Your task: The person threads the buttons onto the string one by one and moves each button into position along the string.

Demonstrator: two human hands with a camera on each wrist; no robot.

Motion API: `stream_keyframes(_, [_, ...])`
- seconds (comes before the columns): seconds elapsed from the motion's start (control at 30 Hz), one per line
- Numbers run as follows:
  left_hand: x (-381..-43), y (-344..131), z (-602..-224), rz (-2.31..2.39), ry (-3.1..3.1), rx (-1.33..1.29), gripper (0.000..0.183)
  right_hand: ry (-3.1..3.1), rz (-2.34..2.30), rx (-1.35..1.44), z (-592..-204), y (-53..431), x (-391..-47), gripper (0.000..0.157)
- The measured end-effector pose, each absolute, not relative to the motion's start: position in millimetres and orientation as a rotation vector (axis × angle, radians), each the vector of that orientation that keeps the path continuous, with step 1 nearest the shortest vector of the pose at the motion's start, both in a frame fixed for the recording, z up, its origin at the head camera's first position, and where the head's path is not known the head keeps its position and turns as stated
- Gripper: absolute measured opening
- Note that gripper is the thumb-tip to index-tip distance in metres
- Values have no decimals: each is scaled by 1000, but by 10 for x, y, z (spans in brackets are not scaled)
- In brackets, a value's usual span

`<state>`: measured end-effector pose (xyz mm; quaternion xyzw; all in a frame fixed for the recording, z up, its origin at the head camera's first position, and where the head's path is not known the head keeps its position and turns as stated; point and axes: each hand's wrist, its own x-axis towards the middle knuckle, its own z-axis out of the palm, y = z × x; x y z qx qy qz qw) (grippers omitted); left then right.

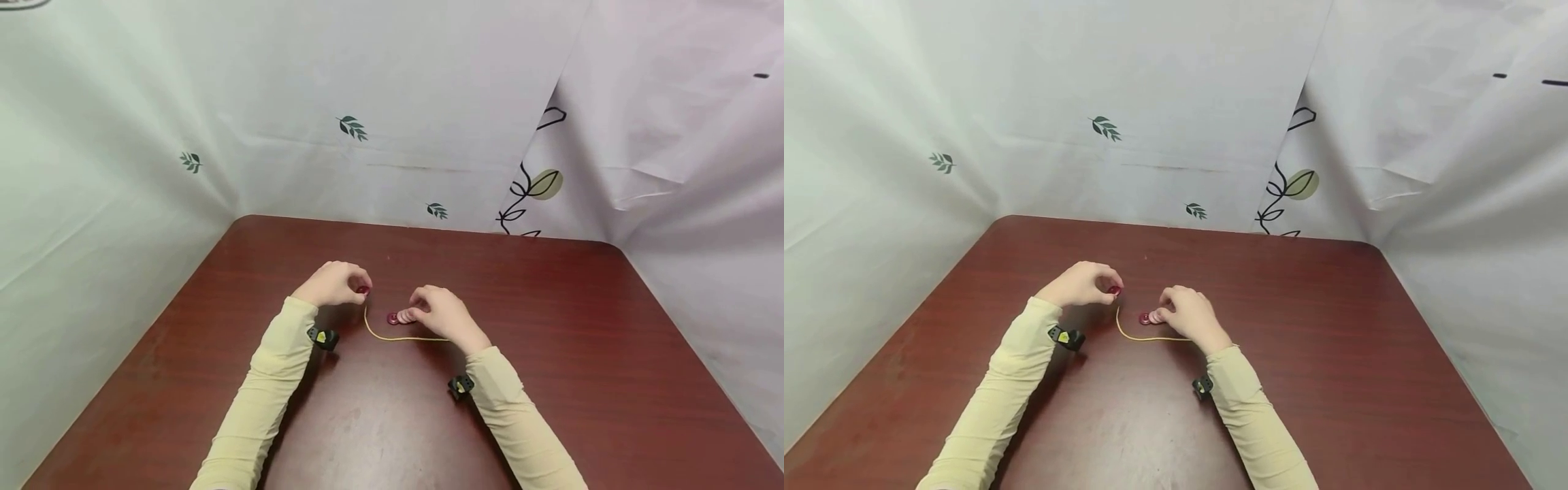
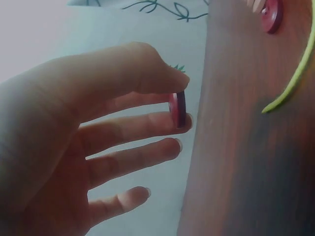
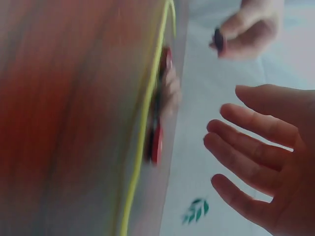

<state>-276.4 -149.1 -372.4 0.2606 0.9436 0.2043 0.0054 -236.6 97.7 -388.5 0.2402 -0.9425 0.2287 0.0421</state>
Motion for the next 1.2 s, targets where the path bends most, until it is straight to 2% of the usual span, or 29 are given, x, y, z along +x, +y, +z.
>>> stream_keyframes(0.4, [-2801, -1617, -3676, 638, 2961, 812, 16, -3021, 501, 891, -3877, 358, -2370, 9])
stream_keyframes(0.7, [-2741, -1666, -3638, 665, 2932, 779, 18, -3132, 331, 756, -3956, 28, -2409, 27])
stream_keyframes(0.97, [-2735, -1686, -3660, 659, 2931, 796, 18, -3202, 259, 741, -3918, -51, -2411, 29])
stream_keyframes(1.2, [-2727, -1686, -3630, 672, 2923, 798, 19, -3213, 320, 841, -3860, 61, -2428, 17])
